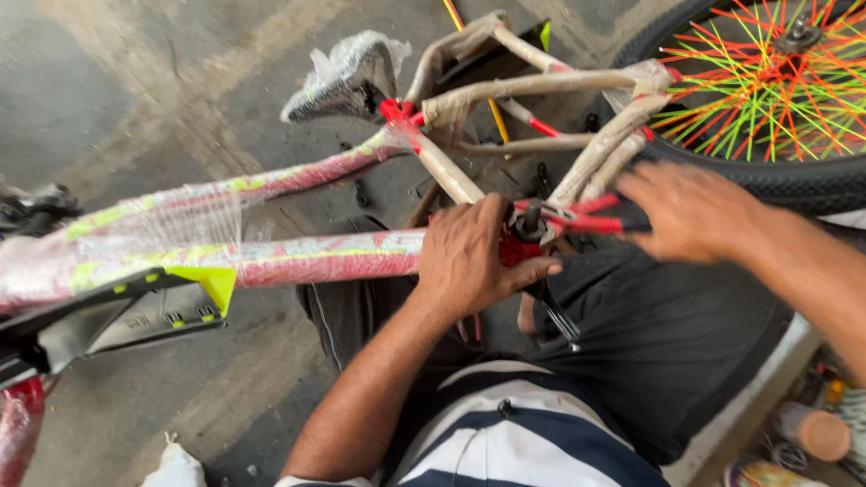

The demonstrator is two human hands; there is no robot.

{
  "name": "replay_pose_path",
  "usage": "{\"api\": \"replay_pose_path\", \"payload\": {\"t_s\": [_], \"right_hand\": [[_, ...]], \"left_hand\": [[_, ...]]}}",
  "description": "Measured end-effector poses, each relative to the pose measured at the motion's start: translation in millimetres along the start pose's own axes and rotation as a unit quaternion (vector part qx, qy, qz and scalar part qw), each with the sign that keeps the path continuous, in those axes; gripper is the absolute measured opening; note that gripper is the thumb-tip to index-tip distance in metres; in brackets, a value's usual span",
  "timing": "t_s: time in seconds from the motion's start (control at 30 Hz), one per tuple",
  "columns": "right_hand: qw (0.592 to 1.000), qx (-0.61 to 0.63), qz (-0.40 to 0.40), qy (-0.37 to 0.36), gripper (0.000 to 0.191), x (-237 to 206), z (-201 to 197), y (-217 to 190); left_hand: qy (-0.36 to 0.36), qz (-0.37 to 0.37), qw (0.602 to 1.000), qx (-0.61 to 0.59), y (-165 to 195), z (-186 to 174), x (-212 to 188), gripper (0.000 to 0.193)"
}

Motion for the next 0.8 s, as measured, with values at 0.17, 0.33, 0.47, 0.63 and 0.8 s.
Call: {"api": "replay_pose_path", "payload": {"t_s": [0.17, 0.33, 0.47, 0.63, 0.8], "right_hand": [[0.958, -0.095, 0.179, -0.204, 0.073, -62, 45, 24], [0.998, 0.053, -0.021, 0.002, 0.074, -6, 90, 64], [0.993, 0.033, 0.041, -0.109, 0.067, 2, 124, 98], [0.992, 0.098, -0.076, -0.021, 0.079, -16, 124, 85], [0.98, 0.111, -0.137, 0.087, 0.081, 5, 115, 90]], "left_hand": [[0.022, 0.046, 0.999, -0.016, 8, 5, 4, 0.085], [0.007, -0.002, 1.0, 0.001, 5, 1, -1, 0.078], [0.016, 0.004, 1.0, 0.002, 9, -5, 2, 0.075], [0.006, -0.001, 1.0, 0.0, 18, -5, 3, 0.071], [0.021, 0.019, 1.0, 0.011, 22, -12, 2, 0.07]]}}
Point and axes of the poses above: each hand's wrist, its own x-axis towards the middle knuckle, its own z-axis out of the palm, y = z × x, the point moved 5 cm from there along x, towards the middle knuckle, and after that the axes turned 6 degrees about y, right-handed, at the moved point
